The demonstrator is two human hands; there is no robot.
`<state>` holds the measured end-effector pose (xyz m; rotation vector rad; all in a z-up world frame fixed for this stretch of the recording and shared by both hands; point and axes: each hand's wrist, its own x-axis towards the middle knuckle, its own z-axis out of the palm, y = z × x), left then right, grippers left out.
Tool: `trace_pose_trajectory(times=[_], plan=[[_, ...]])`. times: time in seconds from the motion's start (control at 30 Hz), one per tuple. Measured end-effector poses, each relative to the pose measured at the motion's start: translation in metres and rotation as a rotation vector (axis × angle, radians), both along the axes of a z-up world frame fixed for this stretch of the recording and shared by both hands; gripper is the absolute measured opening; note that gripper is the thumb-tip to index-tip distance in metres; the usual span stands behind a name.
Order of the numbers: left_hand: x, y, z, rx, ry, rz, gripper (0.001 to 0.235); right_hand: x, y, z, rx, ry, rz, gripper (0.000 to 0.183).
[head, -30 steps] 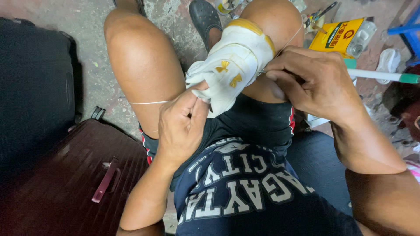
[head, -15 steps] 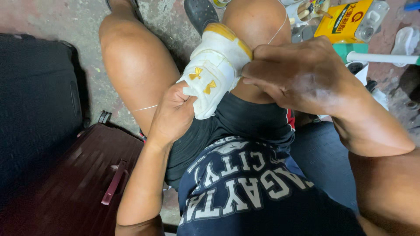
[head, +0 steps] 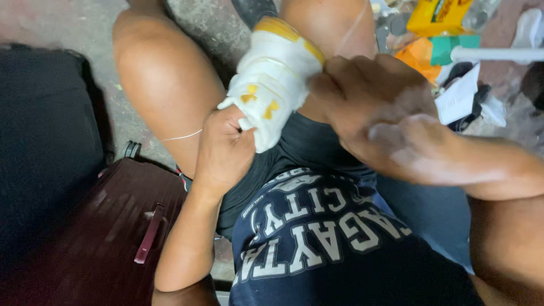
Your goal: The person sits on the floor and sews a white and yellow sneaker using a needle and thread. They repeatedly push the needle through the shoe's upper and pull the thread tight to secure the stitching.
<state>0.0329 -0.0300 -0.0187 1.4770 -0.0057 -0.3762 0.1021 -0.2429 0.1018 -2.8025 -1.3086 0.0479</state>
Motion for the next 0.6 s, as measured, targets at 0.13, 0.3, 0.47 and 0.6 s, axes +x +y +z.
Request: trace_pose_trajectory(times=[0.13,0.3,0.47,0.6], plan=[[0.004,0.0,0.002,-0.015,0.082,0.006,0.025,0.003,-0.009,-0.009,-0.035,-0.033,0.051,0.025],[0.006,-0.001,0.003,-0.035,0.043,-0.022,0.026,0.01,-0.018,-0.007,0.092,-0.043,0.094,0.02],[0.004,-0.002,-0.004,-0.075,0.053,-0.001,0.019,0.02,-0.03,-0.021,-0.001,-0.11,0.031,0.05],[-0.002,0.001,-0.009,-0.064,0.021,0.031,0.018,0.032,-0.055,-0.028,-0.087,-0.231,-0.017,0.059]])
